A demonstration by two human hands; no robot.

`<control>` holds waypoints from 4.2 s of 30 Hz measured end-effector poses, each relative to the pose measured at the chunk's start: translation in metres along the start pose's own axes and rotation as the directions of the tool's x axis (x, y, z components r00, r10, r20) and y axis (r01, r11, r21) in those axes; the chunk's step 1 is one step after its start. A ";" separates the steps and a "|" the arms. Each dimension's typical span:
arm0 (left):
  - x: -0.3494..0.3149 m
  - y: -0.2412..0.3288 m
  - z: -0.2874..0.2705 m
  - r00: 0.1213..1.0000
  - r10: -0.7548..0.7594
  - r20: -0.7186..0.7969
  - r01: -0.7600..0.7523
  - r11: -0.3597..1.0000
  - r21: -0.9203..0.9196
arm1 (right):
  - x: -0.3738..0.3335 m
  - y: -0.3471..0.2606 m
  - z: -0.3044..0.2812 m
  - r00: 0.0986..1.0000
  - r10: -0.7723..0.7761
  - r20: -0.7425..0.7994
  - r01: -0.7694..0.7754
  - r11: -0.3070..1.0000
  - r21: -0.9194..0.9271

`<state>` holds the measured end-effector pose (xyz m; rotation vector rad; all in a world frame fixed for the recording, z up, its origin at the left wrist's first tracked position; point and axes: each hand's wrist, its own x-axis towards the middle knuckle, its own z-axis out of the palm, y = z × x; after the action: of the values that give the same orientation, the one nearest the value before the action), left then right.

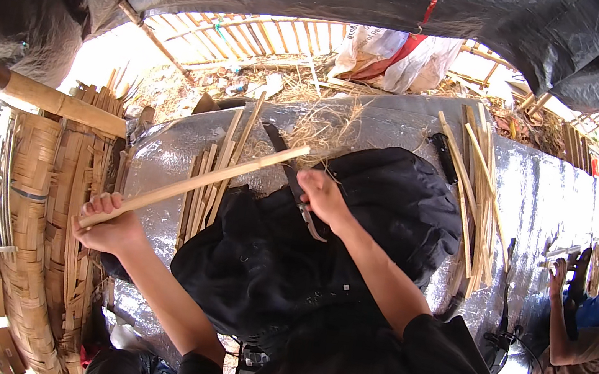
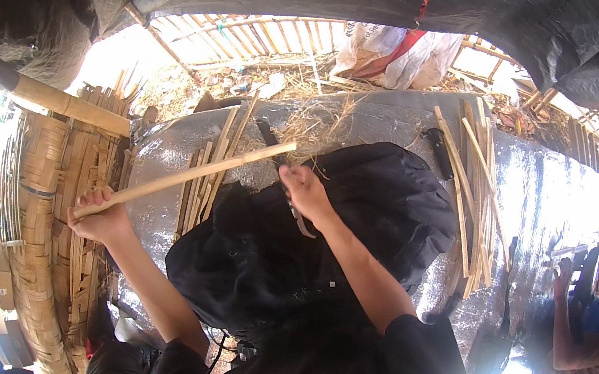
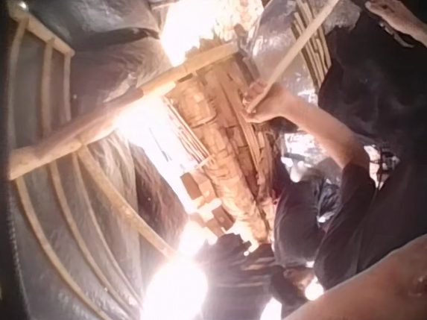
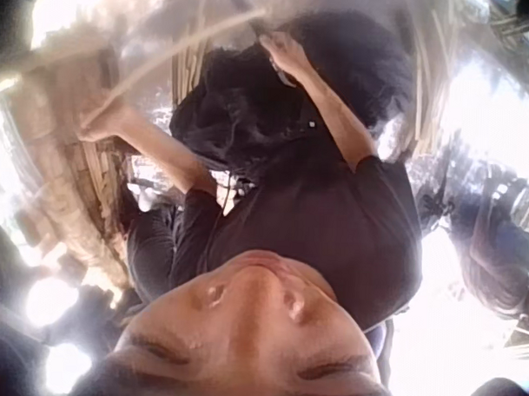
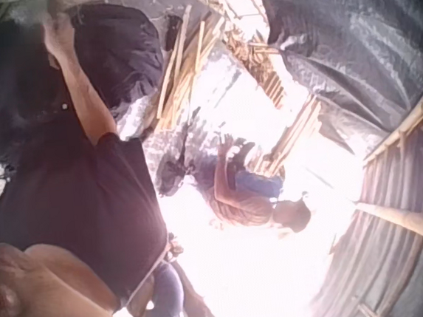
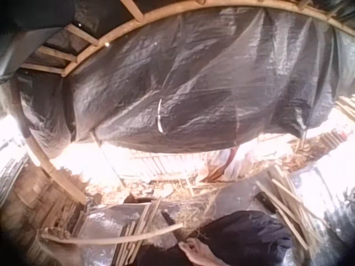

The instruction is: The person assembles bamboo furniture components by hand, using a knife to trim bamboo strips and fitting them into a wooden lattice frame.

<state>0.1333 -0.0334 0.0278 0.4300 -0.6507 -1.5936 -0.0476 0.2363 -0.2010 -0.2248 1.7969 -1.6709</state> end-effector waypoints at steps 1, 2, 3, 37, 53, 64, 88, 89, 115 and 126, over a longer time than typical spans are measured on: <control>-0.001 -0.004 -0.007 0.999 -0.032 -0.024 0.032 0.999 -0.013 | 0.004 -0.021 -0.007 0.991 0.089 0.103 -0.113 0.956 0.269; -0.004 -0.013 -0.011 0.997 -0.045 -0.068 0.045 0.999 0.002 | 0.007 -0.029 -0.014 0.991 0.065 0.114 -0.106 0.910 0.402; -0.009 -0.019 -0.014 0.991 -0.075 -0.112 0.075 0.997 -0.001 | 0.007 -0.042 -0.021 0.992 0.080 0.096 -0.118 0.848 0.517; 0.014 -0.051 -0.127 0.795 -0.244 -0.556 0.132 0.963 -0.233 | 0.039 -0.059 -0.023 0.958 -0.244 0.152 0.211 0.956 0.205; 0.068 -0.021 -0.063 0.937 -0.078 -0.341 -0.024 0.958 -0.286 | 0.125 -0.063 -0.055 0.968 -0.234 -0.089 0.198 0.932 -0.304; 0.032 -0.004 -0.086 0.875 -0.048 -0.483 -0.024 0.990 -0.140 | -0.014 0.010 0.028 0.983 -0.185 -0.013 0.162 0.888 -0.430; -0.085 -0.076 0.007 0.920 -0.191 0.342 -0.081 0.762 0.643 | -0.009 -0.026 0.009 0.936 -0.343 0.076 0.328 0.778 -0.536; -0.090 -0.078 0.019 0.877 -0.199 0.438 -0.167 0.729 0.664 | -0.009 -0.029 0.005 0.933 -0.353 0.070 0.334 0.779 -0.530; -0.018 -0.075 -0.004 0.901 -0.427 0.085 0.331 0.798 0.503 | -0.033 -0.117 -0.090 0.722 -0.471 0.506 0.691 0.503 -0.519; -0.016 -0.079 -0.022 0.882 -0.363 0.300 0.257 0.905 0.339 | -0.041 -0.117 -0.087 0.741 -0.408 0.533 0.604 0.752 -0.264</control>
<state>0.0877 -0.0174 -0.0409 0.4839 -1.1527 -1.9158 -0.1021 0.3107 -0.0804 -1.3181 1.7933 -1.3687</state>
